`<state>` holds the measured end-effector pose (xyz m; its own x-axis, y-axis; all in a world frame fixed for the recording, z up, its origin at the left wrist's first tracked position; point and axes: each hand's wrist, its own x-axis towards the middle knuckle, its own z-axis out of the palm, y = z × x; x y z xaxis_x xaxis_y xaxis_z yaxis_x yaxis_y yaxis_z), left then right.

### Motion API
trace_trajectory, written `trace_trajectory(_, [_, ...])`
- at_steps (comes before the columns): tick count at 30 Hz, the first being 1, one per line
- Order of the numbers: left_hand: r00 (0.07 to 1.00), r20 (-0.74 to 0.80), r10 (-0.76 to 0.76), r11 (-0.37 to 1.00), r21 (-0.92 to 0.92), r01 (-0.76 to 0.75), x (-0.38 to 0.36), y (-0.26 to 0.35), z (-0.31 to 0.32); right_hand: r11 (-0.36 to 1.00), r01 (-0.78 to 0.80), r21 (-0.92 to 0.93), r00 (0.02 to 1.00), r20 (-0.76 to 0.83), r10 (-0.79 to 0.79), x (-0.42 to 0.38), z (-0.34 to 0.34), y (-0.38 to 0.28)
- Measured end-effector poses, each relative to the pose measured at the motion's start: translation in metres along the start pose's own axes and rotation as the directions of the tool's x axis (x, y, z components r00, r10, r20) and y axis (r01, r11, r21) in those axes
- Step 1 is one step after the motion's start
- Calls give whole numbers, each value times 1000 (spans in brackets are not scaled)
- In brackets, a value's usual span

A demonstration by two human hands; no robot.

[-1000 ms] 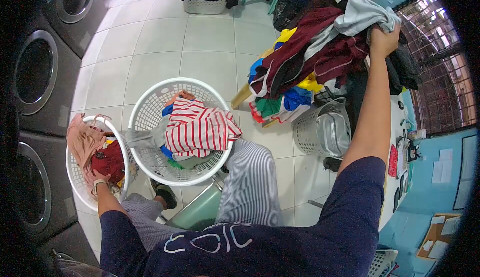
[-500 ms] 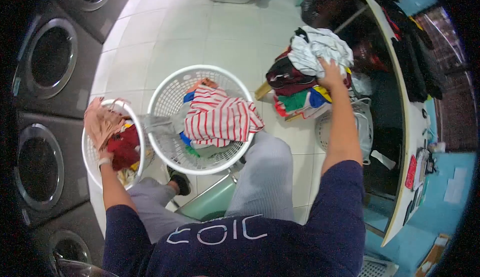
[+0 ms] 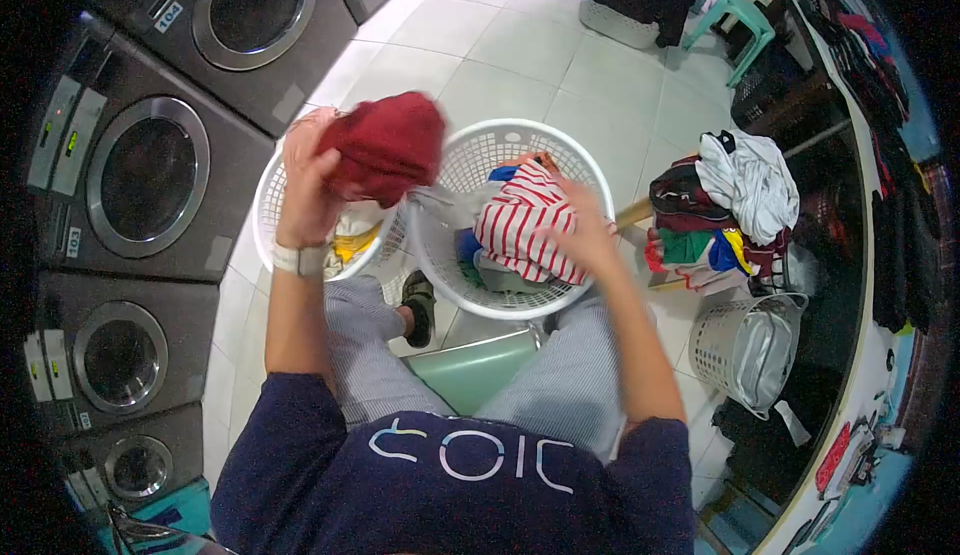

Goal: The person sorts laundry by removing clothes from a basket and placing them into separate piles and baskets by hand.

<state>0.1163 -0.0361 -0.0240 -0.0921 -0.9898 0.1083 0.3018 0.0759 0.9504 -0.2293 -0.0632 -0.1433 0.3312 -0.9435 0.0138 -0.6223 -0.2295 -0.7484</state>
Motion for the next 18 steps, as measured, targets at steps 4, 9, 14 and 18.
trace_trajectory(4, [710, 692, 131, 859, 279, -430, -25, 16, 62, 835, -75, 545, 988, 151, -10, -20, 57, -110])
trace_trajectory(9, [872, 446, 204, 637, 616, -464, -11, -5, 39, 391, -20, 920, 993, 65, -101, -26, 12, -134])
trace_trajectory(14, [849, 479, -222, 962, 250, 111, -13, -68, 31, 797, 445, 408, 895, -233, -381, -6, 1, -89])
trace_trajectory(18, [957, 162, -239, 922, 348, 171, 6, -53, -7, -372, -107, 922, 992, 71, -109, 1, -28, -53])
